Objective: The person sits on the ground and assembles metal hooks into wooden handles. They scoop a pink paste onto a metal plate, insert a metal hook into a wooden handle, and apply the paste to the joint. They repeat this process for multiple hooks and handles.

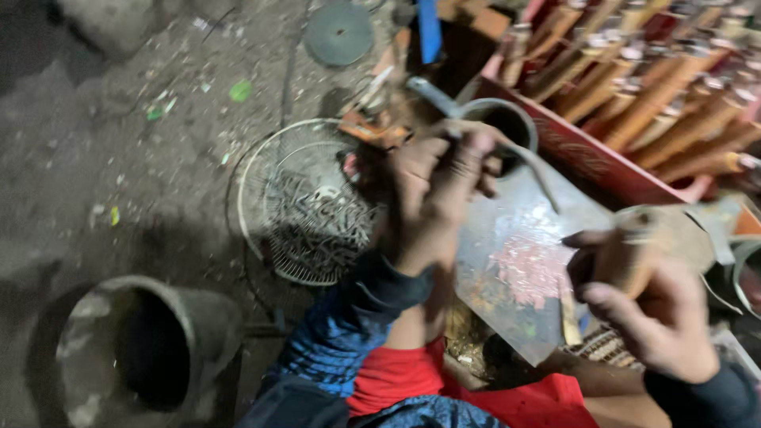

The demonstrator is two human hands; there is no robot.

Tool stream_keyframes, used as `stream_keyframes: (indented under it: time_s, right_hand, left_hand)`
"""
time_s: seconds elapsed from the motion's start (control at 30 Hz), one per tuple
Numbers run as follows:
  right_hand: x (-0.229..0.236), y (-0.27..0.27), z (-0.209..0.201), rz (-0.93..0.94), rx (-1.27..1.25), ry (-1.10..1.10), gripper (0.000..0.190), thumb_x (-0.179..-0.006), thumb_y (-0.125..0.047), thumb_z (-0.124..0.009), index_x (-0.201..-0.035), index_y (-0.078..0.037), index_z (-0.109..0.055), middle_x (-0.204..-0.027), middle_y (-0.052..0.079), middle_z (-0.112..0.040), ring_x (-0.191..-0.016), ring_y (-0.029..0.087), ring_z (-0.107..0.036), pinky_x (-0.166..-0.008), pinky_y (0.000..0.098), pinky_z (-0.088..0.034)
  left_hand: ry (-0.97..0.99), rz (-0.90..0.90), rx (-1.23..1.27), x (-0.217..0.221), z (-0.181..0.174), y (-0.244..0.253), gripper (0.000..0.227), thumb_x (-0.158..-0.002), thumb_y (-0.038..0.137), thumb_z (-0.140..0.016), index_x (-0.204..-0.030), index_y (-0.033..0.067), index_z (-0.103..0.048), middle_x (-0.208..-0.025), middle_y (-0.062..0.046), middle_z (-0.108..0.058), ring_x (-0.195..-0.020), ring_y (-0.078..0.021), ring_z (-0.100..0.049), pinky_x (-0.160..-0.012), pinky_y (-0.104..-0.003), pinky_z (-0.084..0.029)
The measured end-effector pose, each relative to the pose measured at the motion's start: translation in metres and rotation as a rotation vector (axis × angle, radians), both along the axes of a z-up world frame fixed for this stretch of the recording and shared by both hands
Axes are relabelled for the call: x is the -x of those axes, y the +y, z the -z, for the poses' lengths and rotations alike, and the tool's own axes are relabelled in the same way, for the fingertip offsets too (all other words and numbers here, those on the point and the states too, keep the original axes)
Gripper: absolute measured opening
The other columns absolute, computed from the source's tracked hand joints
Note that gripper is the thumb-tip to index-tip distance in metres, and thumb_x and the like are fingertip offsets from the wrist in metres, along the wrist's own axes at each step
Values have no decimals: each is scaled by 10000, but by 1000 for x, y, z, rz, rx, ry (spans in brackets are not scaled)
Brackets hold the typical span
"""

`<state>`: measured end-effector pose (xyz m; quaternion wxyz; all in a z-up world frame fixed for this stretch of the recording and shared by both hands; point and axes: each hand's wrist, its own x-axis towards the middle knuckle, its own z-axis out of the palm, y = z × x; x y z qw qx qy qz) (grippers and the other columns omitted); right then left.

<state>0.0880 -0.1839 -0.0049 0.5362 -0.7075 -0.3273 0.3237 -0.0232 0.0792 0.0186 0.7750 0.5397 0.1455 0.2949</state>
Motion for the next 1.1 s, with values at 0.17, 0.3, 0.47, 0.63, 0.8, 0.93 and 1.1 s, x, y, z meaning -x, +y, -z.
stream_keyframes:
  time_s: [0.17,0.3,0.47,0.63,0.8,0.93,1.1]
  right_hand:
    - [13,96,-42,-107,-154,-205,288,-940,-124,-664,-1207,-43,-592,-1271,133,-619,-1082,151,-650,-978,291,-530]
    - [39,184,-41,-179,13,-401,547,-812,-36,-710,-1322,63,-539,-1299,187,-594,-1172,239,-618,-1008,377,-494]
    - [61,242,-29,-335,90,-285,264,-913,-14,-719,-1145,12,-596,-1337,123,-637,-1169,182,-644,-992,320,-513]
    - [61,242,-21,-235,262,-133,439,-888,-45,-712,-1301,14,-577,-1212,92,-671,-1124,154,-638,-942,301,-535]
    - [55,237,-18,-219,270,-75,449,-903,-66,-672,-1331,15,-560,-1231,78,-675,-1162,154,-646,-969,309,-525]
    - [49,232,-15,-158,353,17,488,-949,-88,-686,-1422,-26,-581,-1247,83,-727,-959,176,-675,-663,352,-518]
    - [46,233,-11,-283,203,-134,275,-944,-86,-702,-1170,32,-599,-1215,76,-668,-1096,130,-633,-983,309,-517]
  left_hand:
    - [51,-107,-175,43,19,30,330,-1127,293,-594,-1054,5,-737,-870,-4,-700,-742,-48,-634,-725,-215,-527]
    - [149,-276,-488,77,120,103,273,-1126,224,-602,-986,40,-748,-929,-50,-766,-914,-117,-718,-912,-299,-523]
    - [737,-319,-332,103,324,139,264,-997,283,-626,-942,74,-778,-825,-74,-747,-743,-183,-705,-703,-363,-560]
    - [977,-194,45,120,467,143,342,-979,318,-661,-844,9,-718,-768,-183,-731,-734,-351,-775,-716,-442,-597]
    - [1172,-689,-364,160,471,188,180,-884,229,-734,-975,77,-705,-917,-166,-743,-849,-343,-719,-769,-444,-562]
    - [1076,-537,-411,185,440,217,169,-844,217,-733,-985,125,-730,-961,-140,-747,-901,-329,-737,-841,-433,-578]
    - [1065,-568,-966,172,413,207,229,-635,209,-843,-854,157,-802,-939,-176,-729,-843,-399,-702,-735,-491,-546]
